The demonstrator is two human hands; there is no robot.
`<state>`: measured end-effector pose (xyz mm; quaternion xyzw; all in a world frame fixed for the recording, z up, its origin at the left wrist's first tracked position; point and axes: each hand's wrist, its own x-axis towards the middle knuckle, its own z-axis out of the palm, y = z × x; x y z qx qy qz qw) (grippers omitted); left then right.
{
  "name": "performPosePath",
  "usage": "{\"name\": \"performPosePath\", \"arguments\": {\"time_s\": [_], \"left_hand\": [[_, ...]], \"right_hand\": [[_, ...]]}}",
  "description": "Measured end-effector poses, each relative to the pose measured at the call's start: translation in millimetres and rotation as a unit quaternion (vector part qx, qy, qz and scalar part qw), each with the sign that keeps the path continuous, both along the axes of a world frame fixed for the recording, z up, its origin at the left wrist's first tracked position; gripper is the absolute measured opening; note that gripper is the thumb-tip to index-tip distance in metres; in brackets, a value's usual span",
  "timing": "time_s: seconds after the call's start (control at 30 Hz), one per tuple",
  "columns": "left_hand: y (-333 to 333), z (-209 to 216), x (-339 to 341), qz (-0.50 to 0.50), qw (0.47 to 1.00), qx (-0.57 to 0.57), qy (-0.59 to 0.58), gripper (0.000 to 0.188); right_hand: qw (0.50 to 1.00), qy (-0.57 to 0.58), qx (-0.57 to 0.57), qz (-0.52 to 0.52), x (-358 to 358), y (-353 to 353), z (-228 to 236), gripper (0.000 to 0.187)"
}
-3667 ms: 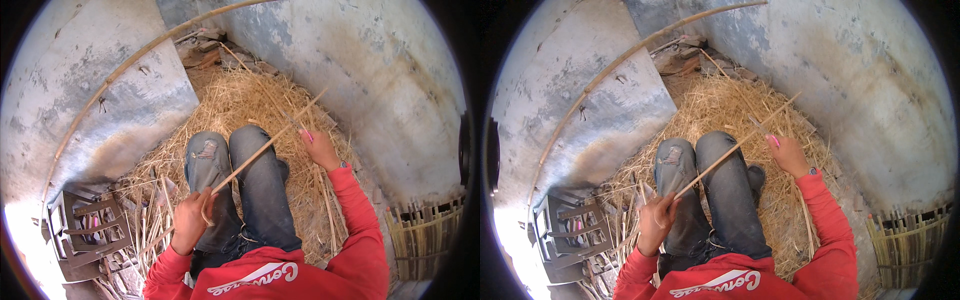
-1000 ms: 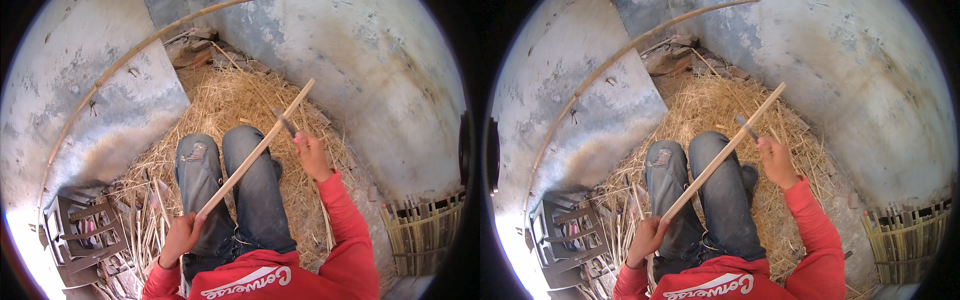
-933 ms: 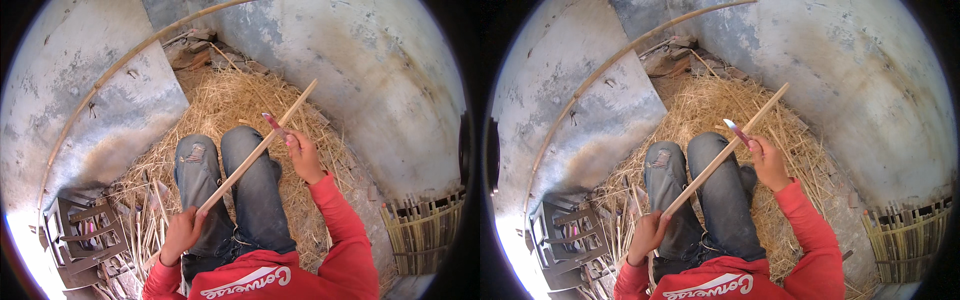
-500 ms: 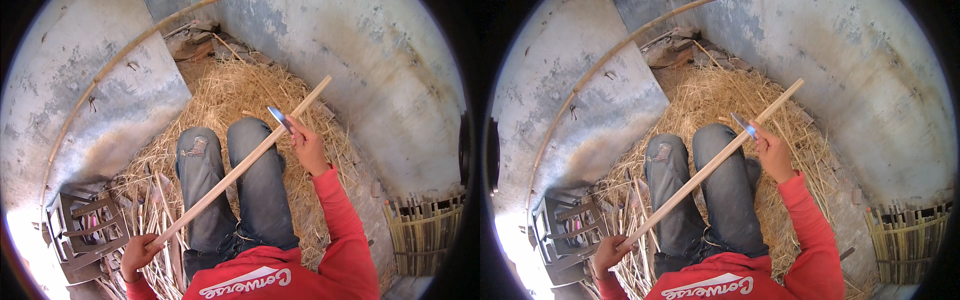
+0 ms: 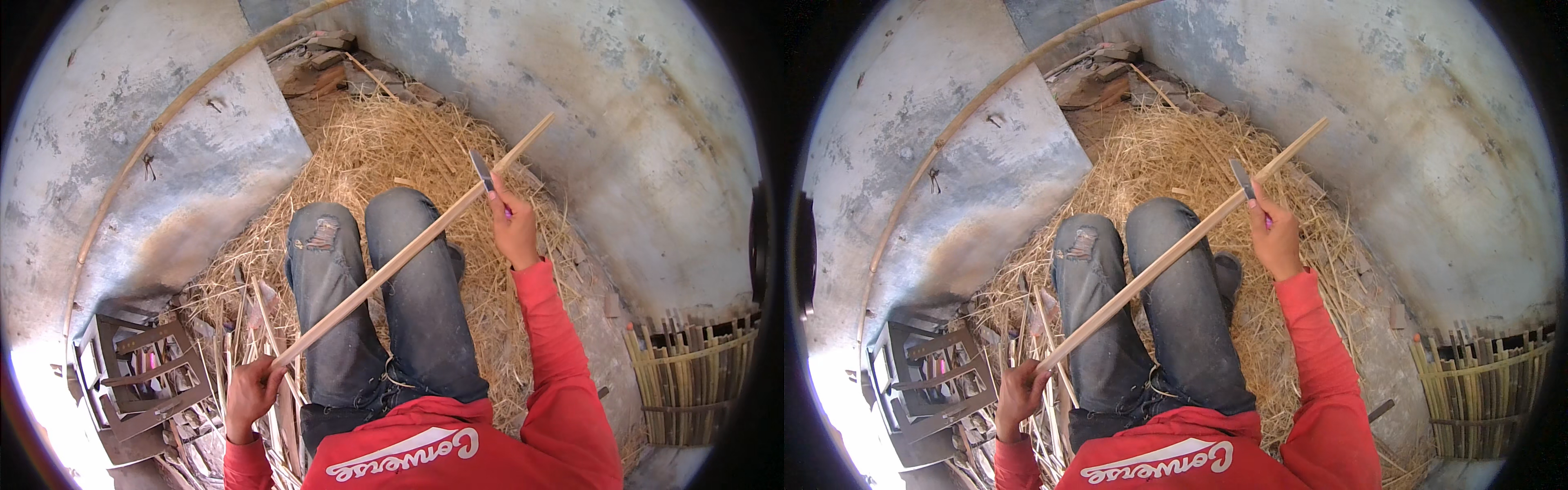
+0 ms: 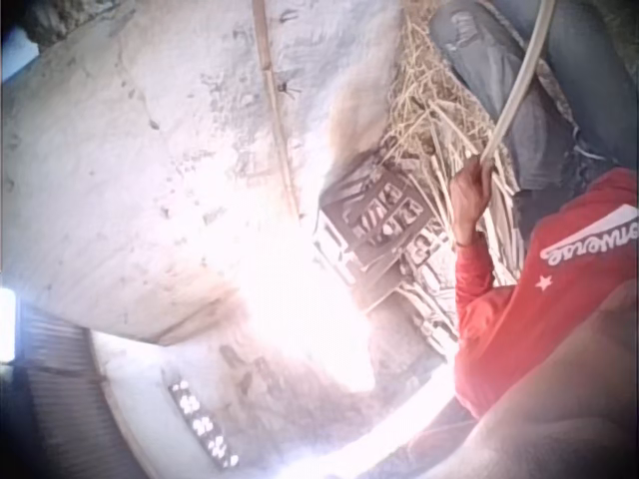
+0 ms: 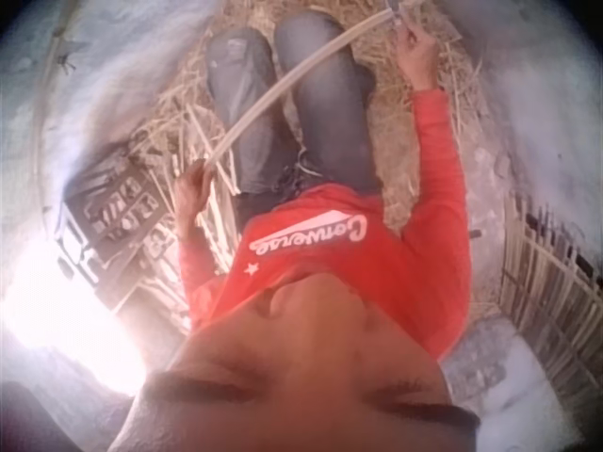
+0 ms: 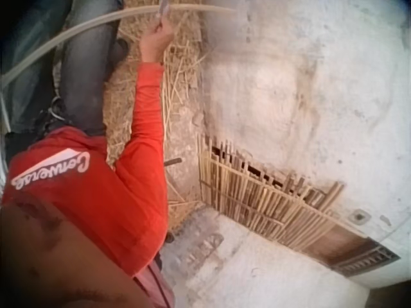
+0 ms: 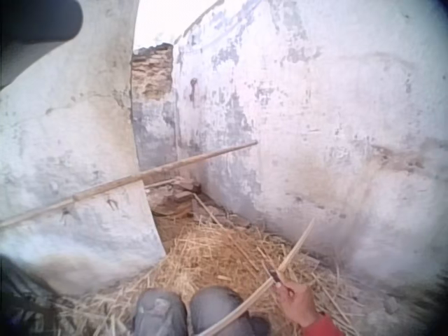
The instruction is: The person whittles a long strip of wood using a small knife, shaving thin layers off the surface and ends while holding it in their hands.
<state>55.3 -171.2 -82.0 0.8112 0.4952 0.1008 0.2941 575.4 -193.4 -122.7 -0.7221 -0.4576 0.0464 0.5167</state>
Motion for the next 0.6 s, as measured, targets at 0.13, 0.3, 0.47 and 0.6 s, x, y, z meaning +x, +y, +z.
{"name": "performPosePath", "arguments": {"time_s": [0.13,0.3,0.47,0.6], "left_hand": [[-1.4,-1.7,8.0,-0.022,0.999,0.022,0.012,0.024],[-8.7,2.3,20.7,-0.015,1.000,-0.026,-0.005,0.023],[-12.2,-2.5,31.7,-0.019,0.999,0.019,-0.036,0.028],[-17.5,-5.8,31.6,-0.002,0.999,0.048,-0.021,0.025]], "right_hand": [[1.000,0.005,0.002,0.030,-7.6,-11.4,-7.9,0.039],[0.996,0.025,-0.058,0.063,-32.4,-23.7,5.8,0.038],[0.994,0.032,-0.033,0.097,-43.7,-33.2,-5.6,0.040],[0.988,0.059,-0.031,0.136,-39.8,-39.2,3.9,0.039]]}}
